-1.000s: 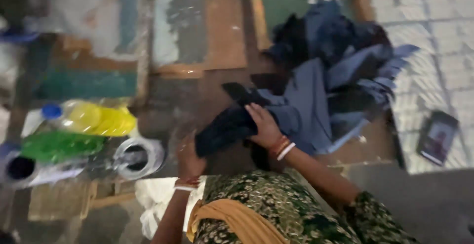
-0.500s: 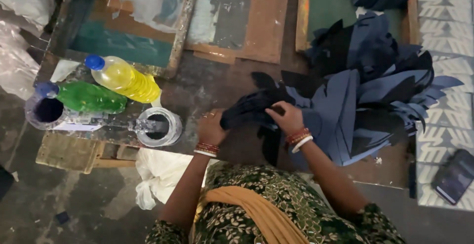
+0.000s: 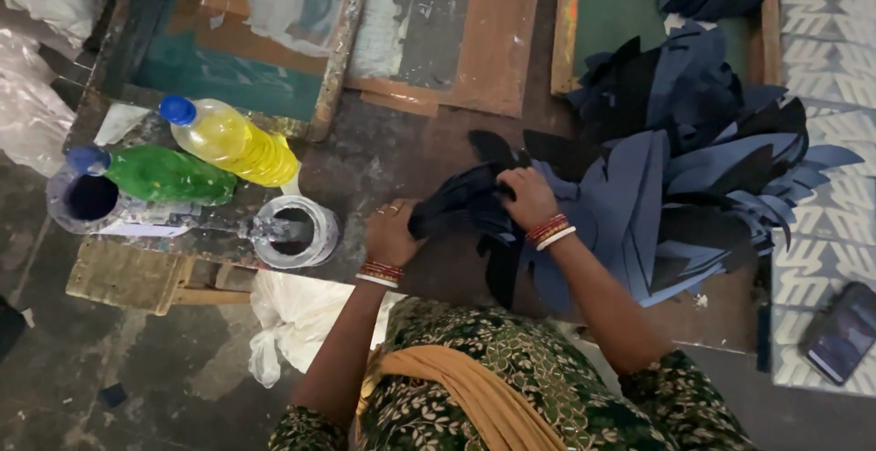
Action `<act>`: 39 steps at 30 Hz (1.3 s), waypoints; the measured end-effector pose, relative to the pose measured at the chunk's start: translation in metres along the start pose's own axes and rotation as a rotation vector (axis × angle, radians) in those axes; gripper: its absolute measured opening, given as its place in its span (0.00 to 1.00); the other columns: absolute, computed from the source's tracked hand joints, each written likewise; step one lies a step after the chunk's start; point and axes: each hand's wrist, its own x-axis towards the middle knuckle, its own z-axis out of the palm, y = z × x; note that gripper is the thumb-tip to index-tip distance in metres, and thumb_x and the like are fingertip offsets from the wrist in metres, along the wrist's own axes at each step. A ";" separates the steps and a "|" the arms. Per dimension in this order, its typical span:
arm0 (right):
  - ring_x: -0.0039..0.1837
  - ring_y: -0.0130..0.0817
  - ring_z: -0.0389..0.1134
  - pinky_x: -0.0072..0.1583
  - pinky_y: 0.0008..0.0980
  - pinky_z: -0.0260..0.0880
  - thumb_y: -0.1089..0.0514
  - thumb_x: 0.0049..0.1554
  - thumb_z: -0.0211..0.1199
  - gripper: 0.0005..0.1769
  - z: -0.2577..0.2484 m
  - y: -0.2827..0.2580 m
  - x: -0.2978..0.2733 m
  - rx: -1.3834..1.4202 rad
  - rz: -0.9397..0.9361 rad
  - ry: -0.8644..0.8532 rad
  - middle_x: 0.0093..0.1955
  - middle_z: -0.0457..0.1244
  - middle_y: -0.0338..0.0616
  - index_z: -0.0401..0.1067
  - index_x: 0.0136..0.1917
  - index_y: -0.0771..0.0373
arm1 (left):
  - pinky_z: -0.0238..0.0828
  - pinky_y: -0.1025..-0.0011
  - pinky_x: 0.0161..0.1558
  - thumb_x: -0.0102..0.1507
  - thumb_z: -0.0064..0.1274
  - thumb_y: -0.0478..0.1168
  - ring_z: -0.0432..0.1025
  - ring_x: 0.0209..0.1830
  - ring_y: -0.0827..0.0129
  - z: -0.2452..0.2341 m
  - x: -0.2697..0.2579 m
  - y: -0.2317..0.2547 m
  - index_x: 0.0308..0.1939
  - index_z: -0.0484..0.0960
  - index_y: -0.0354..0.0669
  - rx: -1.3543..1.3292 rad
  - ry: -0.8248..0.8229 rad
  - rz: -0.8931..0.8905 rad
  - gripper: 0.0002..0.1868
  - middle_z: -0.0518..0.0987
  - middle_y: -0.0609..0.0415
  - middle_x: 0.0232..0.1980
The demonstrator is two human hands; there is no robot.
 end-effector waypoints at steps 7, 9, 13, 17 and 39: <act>0.58 0.51 0.68 0.58 0.47 0.69 0.60 0.51 0.67 0.17 0.026 0.049 -0.033 0.072 0.128 -0.320 0.55 0.67 0.49 0.77 0.56 0.58 | 0.69 0.53 0.54 0.46 0.71 0.47 0.74 0.52 0.52 -0.002 0.001 0.002 0.56 0.82 0.51 -0.003 0.013 0.008 0.33 0.80 0.52 0.54; 0.60 0.49 0.69 0.62 0.48 0.69 0.65 0.48 0.63 0.17 0.040 0.074 -0.040 0.136 -0.125 -0.362 0.56 0.71 0.45 0.79 0.51 0.55 | 0.69 0.53 0.55 0.47 0.71 0.46 0.73 0.53 0.52 -0.001 -0.001 0.002 0.56 0.81 0.51 -0.005 0.010 -0.003 0.33 0.80 0.53 0.54; 0.61 0.50 0.69 0.64 0.47 0.69 0.60 0.60 0.61 0.13 0.004 0.022 -0.007 -0.029 0.246 -0.450 0.56 0.70 0.49 0.76 0.58 0.54 | 0.69 0.52 0.55 0.48 0.71 0.47 0.73 0.53 0.51 -0.003 0.000 0.003 0.56 0.81 0.50 -0.013 0.013 0.004 0.32 0.80 0.52 0.54; 0.72 0.53 0.61 0.70 0.53 0.61 0.58 0.50 0.68 0.25 -0.019 -0.033 -0.013 -0.088 0.151 -0.079 0.70 0.61 0.52 0.71 0.62 0.57 | 0.69 0.51 0.55 0.48 0.71 0.48 0.73 0.53 0.50 0.002 0.000 -0.001 0.55 0.81 0.49 0.003 -0.004 0.003 0.32 0.80 0.51 0.54; 0.75 0.53 0.60 0.75 0.49 0.57 0.66 0.45 0.64 0.40 -0.022 -0.030 0.010 0.362 -0.234 -0.309 0.71 0.63 0.51 0.66 0.72 0.59 | 0.55 0.45 0.71 0.49 0.68 0.38 0.68 0.65 0.47 -0.006 -0.023 -0.016 0.64 0.78 0.49 -0.111 -0.007 -0.012 0.37 0.77 0.48 0.63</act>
